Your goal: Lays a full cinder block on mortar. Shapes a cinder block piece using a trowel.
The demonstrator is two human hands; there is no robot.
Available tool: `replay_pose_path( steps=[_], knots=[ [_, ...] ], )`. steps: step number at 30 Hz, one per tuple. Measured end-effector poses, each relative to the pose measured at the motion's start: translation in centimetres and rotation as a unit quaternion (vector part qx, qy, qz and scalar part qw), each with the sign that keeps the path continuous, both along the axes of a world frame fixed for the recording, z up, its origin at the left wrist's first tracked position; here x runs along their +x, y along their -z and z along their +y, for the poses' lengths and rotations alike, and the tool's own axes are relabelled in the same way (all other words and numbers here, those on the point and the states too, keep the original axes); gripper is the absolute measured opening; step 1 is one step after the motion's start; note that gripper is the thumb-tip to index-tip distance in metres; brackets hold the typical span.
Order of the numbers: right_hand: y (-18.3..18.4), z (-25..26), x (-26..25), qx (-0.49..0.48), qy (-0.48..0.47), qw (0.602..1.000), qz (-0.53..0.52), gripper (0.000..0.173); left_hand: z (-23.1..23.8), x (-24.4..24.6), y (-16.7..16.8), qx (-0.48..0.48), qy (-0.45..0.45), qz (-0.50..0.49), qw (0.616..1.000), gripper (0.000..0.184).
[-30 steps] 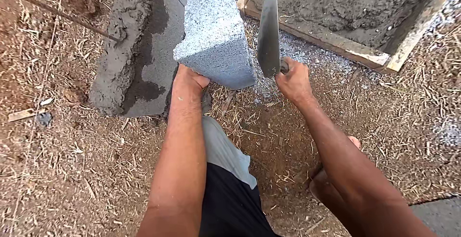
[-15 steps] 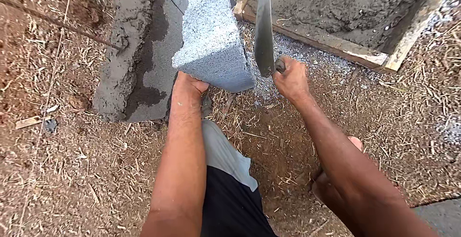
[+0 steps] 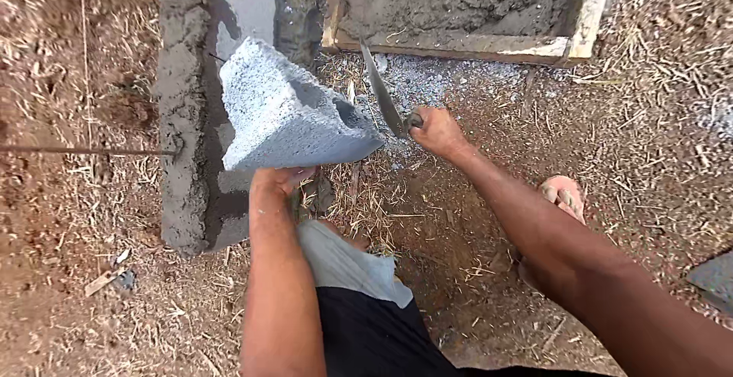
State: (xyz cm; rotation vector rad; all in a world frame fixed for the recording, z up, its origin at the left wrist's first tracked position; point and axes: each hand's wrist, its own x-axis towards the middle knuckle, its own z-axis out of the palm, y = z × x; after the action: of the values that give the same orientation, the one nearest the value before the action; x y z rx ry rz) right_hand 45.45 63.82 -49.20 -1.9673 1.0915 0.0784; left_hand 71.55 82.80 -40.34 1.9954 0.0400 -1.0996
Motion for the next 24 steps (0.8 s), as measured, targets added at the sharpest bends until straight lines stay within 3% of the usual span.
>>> replay_pose_path(
  steps=[3, 8, 12, 18, 24],
  knots=[
    [0.8, -0.3, -0.1, 0.023, 0.003, 1.000, -0.003, 0.025, -0.4, 0.0, 0.9, 0.040, 0.052, 0.061, 0.996, 0.043],
    [1.1, 0.1, -0.1, 0.052, 0.001, 0.999, -0.009, 0.025, -0.9, 0.4, 2.9, 0.003, 0.112, 0.200, 0.973, 0.049],
    [1.9, 0.5, -1.0, 0.057, -0.012, 0.997, -0.043, 0.021, -1.4, -0.3, 3.1, -0.024, 0.090, 0.219, 0.971, 0.052],
    [4.2, 0.6, -2.0, 0.074, -0.032, 0.996, -0.033, 0.021, -2.1, -0.7, 3.6, -0.013, 0.147, 0.229, 0.962, 0.053],
    [3.5, 1.1, -1.7, 0.092, -0.034, 0.994, -0.039, 0.020, -1.8, 0.2, 4.8, -0.075, 0.059, 0.279, 0.956, 0.064]
  ],
)
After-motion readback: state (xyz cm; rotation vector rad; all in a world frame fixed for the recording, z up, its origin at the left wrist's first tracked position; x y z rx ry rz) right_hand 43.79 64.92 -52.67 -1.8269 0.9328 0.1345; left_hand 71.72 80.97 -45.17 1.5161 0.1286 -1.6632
